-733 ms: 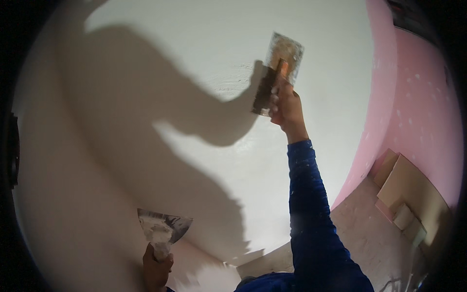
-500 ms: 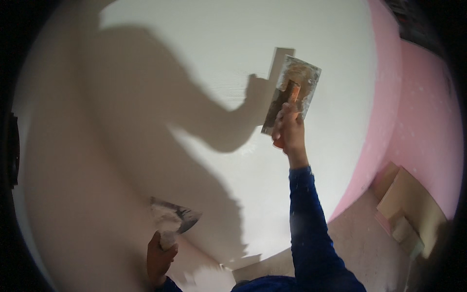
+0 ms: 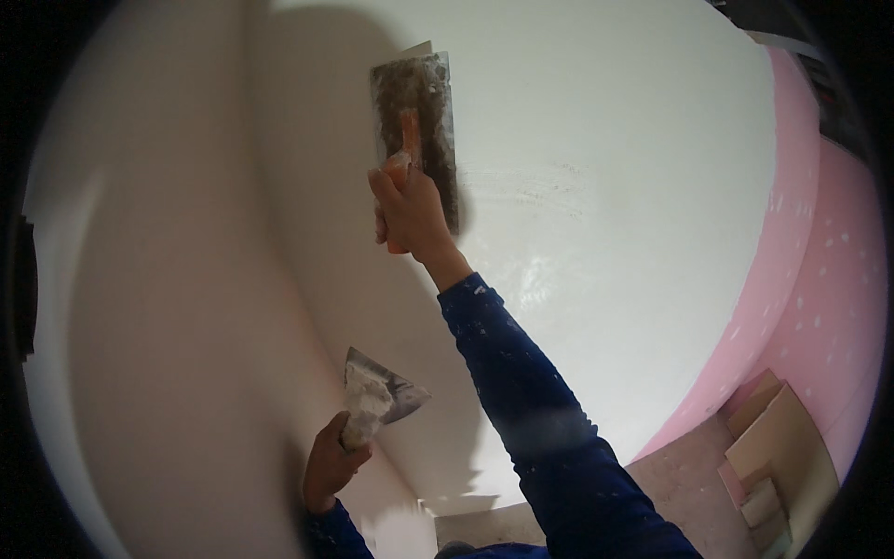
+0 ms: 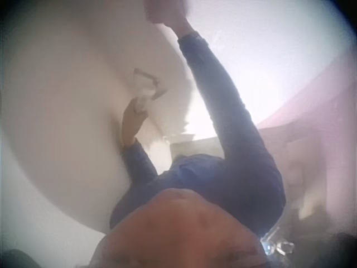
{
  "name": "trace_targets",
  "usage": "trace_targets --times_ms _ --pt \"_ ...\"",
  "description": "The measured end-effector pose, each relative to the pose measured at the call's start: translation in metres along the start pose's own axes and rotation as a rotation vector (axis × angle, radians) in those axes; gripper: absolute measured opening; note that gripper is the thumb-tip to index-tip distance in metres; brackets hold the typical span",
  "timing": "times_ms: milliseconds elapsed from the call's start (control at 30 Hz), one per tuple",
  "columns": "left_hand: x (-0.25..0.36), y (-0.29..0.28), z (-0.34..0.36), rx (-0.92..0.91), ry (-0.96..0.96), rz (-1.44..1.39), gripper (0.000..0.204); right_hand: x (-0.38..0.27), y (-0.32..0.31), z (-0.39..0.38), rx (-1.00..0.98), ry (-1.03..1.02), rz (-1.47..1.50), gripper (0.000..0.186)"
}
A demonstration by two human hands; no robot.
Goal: The person applies plaster to a white wall using a trowel and a hawk. They repeatedly scoop plaster from the hawk and spread it across the wall surface in smooth strokes.
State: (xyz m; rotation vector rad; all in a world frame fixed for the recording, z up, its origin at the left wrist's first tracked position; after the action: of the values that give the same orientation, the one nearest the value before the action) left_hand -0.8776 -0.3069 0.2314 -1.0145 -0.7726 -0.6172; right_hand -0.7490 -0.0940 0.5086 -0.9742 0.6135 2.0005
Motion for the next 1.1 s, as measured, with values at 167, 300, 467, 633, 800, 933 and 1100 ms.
trace_targets --times_ms 167,300,467,633,800,933,1100 --pt "-0.001 0.004 0.003 0.015 0.04 -0.038 0.052 0.013 -0.009 0.007 0.159 -0.005 -0.052 0.025" --pt "-0.02 0.008 0.014 0.056 0.061 0.021 0.05 0.018 -0.051 0.005 0.324 -0.059 -0.197 0.028" --pt "-0.05 0.022 0.031 -0.002 0.032 -0.066 0.041 0.022 -0.168 -0.008 0.528 -0.151 -0.051 0.025" --pt "-0.093 0.031 0.047 -0.055 -0.097 -0.112 0.037 0.066 -0.272 -0.033 0.656 -0.195 0.011 0.026" --pt "-0.1 0.021 0.047 -0.067 -0.077 -0.134 0.035 0.077 -0.308 -0.081 0.722 -0.135 0.073 0.028" --pt "-0.064 0.01 0.038 -0.027 0.084 -0.186 0.034 0.074 -0.238 -0.105 0.634 -0.167 0.013 0.029" --pt "-0.022 0.017 0.015 0.148 -0.015 -0.276 0.032 0.113 -0.132 -0.094 0.269 0.016 0.064 0.024"
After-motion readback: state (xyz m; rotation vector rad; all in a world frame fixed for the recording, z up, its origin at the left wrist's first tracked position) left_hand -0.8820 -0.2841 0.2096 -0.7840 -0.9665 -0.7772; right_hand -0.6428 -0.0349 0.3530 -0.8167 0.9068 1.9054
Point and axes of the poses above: each hand's wrist, its own z-axis towards the middle knuckle, its own y-axis out of the palm, x = y × z, the point moved 8 cm from there along z, towards the middle knuckle, and after that the axes turned 6 degrees about y, right-handed, at the moved point
